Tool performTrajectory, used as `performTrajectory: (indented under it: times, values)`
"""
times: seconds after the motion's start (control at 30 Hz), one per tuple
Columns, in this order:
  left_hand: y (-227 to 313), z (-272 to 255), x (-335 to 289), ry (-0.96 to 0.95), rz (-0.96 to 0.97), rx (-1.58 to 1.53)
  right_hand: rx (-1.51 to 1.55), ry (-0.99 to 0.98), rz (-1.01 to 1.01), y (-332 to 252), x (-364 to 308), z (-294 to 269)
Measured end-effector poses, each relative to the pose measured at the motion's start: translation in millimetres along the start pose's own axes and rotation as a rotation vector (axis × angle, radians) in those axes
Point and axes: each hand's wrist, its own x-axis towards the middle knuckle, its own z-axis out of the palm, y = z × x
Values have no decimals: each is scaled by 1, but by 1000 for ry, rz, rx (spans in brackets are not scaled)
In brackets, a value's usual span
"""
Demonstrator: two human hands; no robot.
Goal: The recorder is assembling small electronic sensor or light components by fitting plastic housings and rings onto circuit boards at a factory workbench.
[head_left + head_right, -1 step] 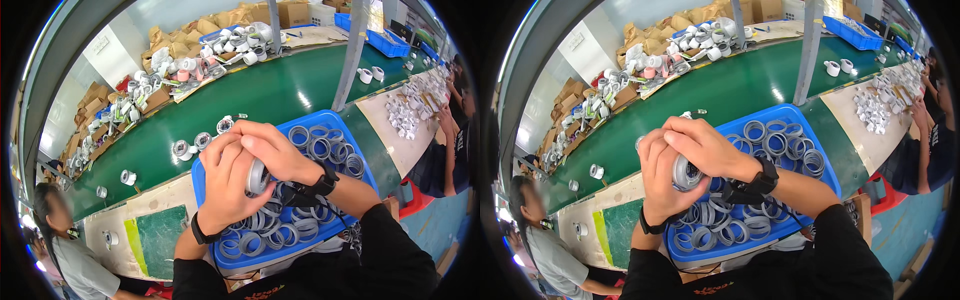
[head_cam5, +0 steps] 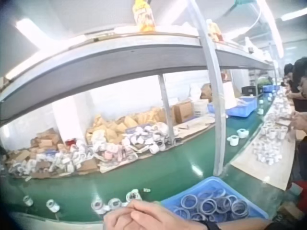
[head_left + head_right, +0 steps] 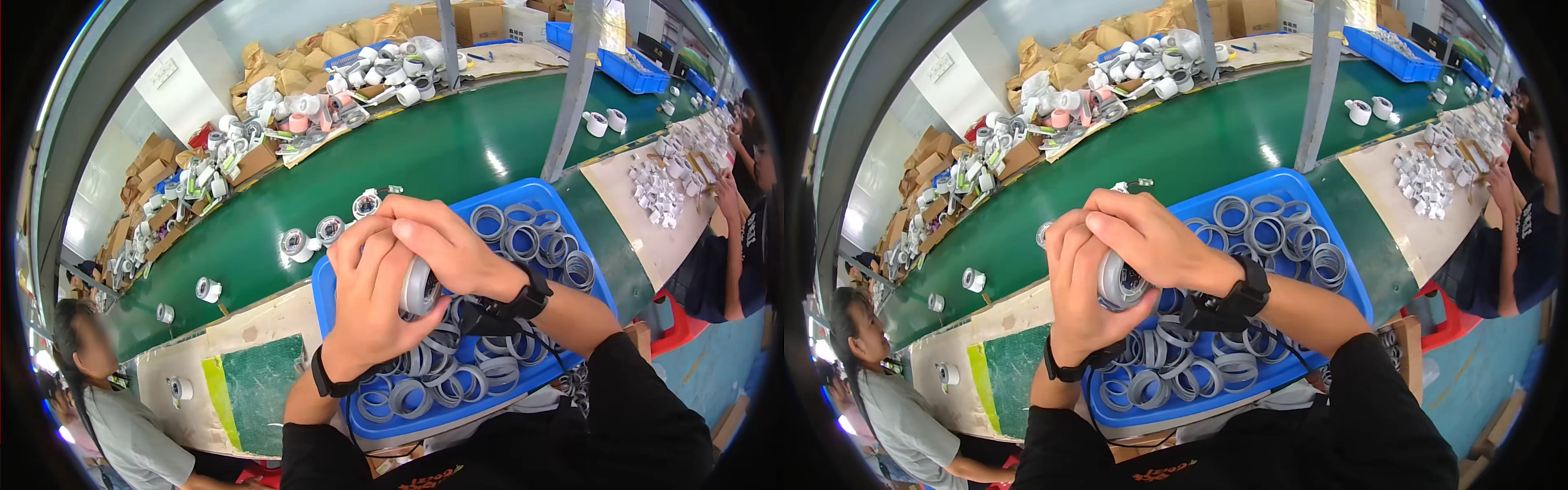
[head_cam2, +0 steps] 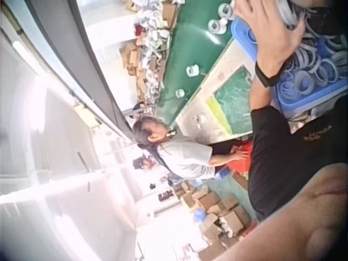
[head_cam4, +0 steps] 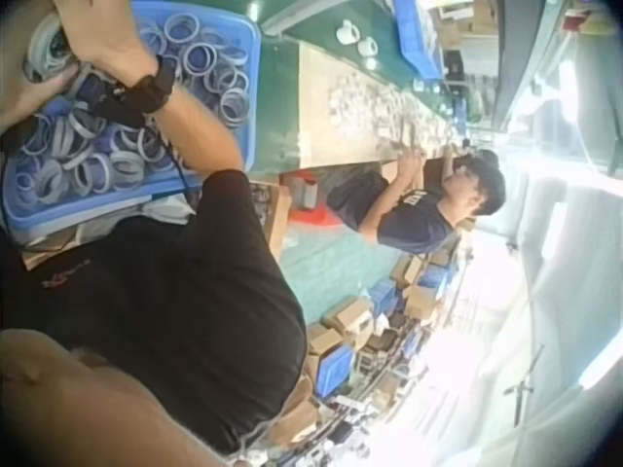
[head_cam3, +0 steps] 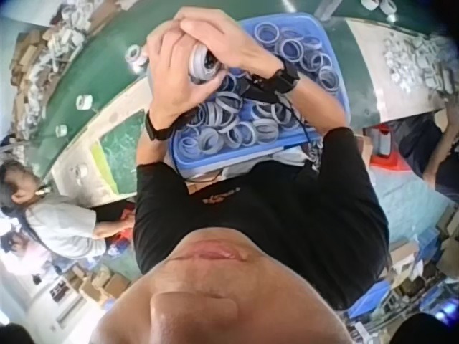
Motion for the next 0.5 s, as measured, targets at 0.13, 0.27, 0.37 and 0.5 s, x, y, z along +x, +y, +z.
performTrajectory:
  times: [0.13,0.27,0.37,0.5]
  values:
    - [0,-2,1,-8,14,-32,-19,-62,29,-8,3,-4]
    - [-18,7,-5,89,-145,76,-248,-43,-79,-10,7,-1]
    - [-29,3,-2,112,-142,-1,-556,-49,-215,-16,6,-2]
    - [-72,-32,3,62,-295,-31,-457,209,-6,-18,18,-34]
